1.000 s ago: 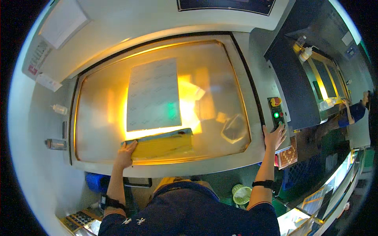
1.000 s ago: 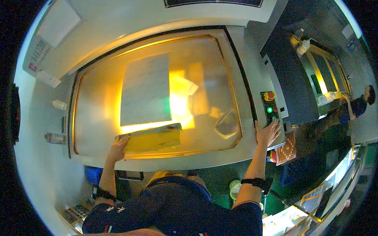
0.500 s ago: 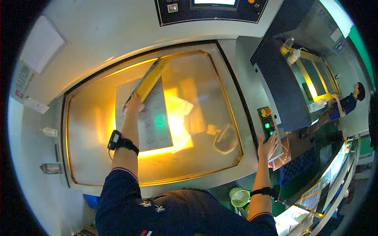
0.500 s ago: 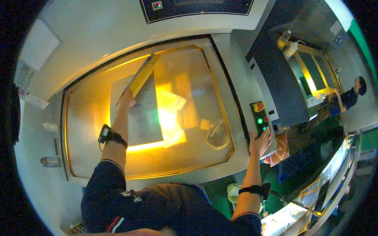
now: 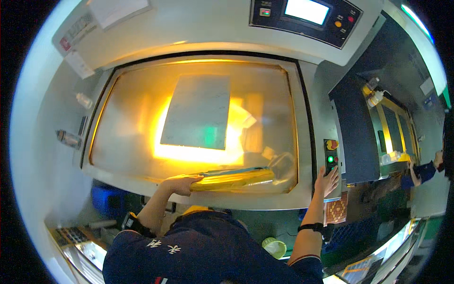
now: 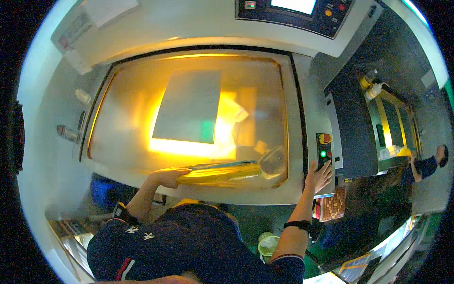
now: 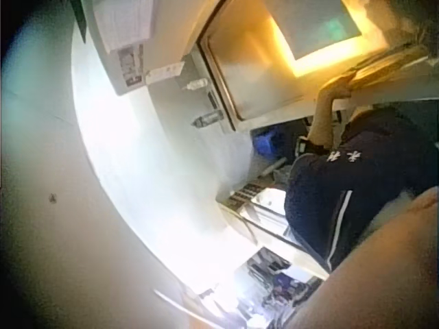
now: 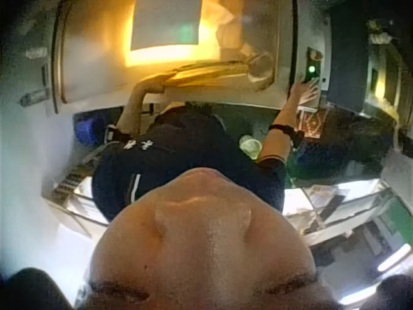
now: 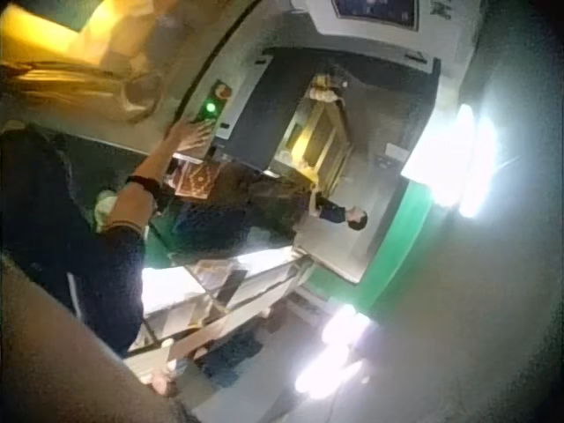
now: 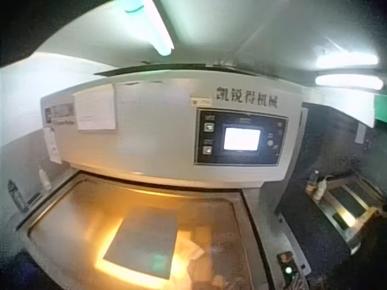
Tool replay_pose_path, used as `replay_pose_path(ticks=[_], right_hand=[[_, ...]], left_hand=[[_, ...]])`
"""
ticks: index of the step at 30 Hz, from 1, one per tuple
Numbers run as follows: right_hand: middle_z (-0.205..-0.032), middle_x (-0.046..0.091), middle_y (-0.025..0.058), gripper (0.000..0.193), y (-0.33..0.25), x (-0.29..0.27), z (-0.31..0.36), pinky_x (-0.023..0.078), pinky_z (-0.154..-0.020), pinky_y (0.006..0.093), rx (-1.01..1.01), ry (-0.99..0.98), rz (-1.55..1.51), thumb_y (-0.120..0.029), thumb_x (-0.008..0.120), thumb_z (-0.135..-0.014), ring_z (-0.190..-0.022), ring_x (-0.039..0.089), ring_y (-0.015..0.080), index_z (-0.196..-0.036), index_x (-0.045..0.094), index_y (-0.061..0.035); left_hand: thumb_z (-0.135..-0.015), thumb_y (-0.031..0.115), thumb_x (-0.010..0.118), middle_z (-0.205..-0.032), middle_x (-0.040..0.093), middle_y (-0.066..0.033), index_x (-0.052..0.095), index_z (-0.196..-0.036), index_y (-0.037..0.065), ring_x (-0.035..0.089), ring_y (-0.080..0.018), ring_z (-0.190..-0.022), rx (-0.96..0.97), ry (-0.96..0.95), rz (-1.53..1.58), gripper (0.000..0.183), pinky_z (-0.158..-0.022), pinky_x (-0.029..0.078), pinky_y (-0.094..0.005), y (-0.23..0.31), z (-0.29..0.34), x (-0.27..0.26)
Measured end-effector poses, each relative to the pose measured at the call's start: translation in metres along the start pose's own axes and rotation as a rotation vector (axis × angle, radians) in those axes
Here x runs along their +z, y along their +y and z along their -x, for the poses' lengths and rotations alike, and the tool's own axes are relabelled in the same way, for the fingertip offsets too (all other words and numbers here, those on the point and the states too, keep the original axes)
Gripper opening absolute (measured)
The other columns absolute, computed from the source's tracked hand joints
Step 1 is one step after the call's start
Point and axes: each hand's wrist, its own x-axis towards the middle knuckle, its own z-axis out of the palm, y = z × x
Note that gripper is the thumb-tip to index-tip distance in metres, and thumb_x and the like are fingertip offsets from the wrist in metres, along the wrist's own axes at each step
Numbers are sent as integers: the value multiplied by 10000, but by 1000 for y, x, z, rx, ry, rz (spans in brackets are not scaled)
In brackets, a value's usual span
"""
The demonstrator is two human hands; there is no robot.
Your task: Operating an LED exposure machine to process material sheets in a fabrication facility.
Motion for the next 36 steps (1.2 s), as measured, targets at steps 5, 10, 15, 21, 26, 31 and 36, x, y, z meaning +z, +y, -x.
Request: replay_pose_path(ticks=[5,10,15,21,26,31,36], right_hand=[[-1479,419,127,698,-11,-9,5,307,-1108,481,-37,9,-61,-578,437,-946,-1342,405,332,-1493,340,-154],[-1437,482,133,641,68,42,-5,365,-1074,439,-102,156,-291,-449,534,-934,-1315,454,329,-1464,395,-117],[-1524,325,187,704,15,29,95,261,-1145,495,-286,161,9,-496,440,-978,-1384,355,341,-1514,265,-75],[-1320,536,196,512,-104,-35,286,386,-1040,374,-771,-603,-1281,-322,442,-1015,-1209,500,306,-1362,470,53],[-1084,633,132,401,-194,-44,354,452,-928,334,-331,-968,-1351,-302,440,-1014,-1018,580,222,-1156,621,26],[-1101,639,135,414,-227,32,354,457,-935,352,-581,-963,-1105,-334,443,-1013,-1030,592,240,-1157,617,14],[-1246,587,204,494,-202,124,371,405,-1031,419,-558,-712,-869,-368,532,-965,-1177,544,340,-1267,550,22]], left_hand=[[-793,263,668,-1563,318,-9,322,-1505,254,346,-422,-1370,-227,218,-325,791,-1049,374,-588,48,59,45],[-809,294,669,-1580,269,69,307,-1497,345,351,-410,-1364,-305,424,-371,780,-915,434,-663,59,101,94],[-818,245,676,-1588,241,79,351,-1473,344,350,-332,-1383,-363,422,-197,738,-884,458,-632,43,197,137],[-815,291,645,-1454,462,-9,411,-1435,341,487,-367,-1264,-470,244,156,664,-927,496,-527,20,249,124],[-794,174,598,-1280,605,-93,459,-1417,333,594,-345,-1117,-419,154,236,658,-873,522,-476,-52,212,135],[-776,150,590,-1295,604,-71,451,-1426,351,587,-318,-1133,-400,75,165,694,-878,522,-471,-134,156,122],[-821,160,611,-1485,426,6,426,-1434,382,420,-262,-1340,-357,4,-52,677,-947,405,-609,-195,89,75]])
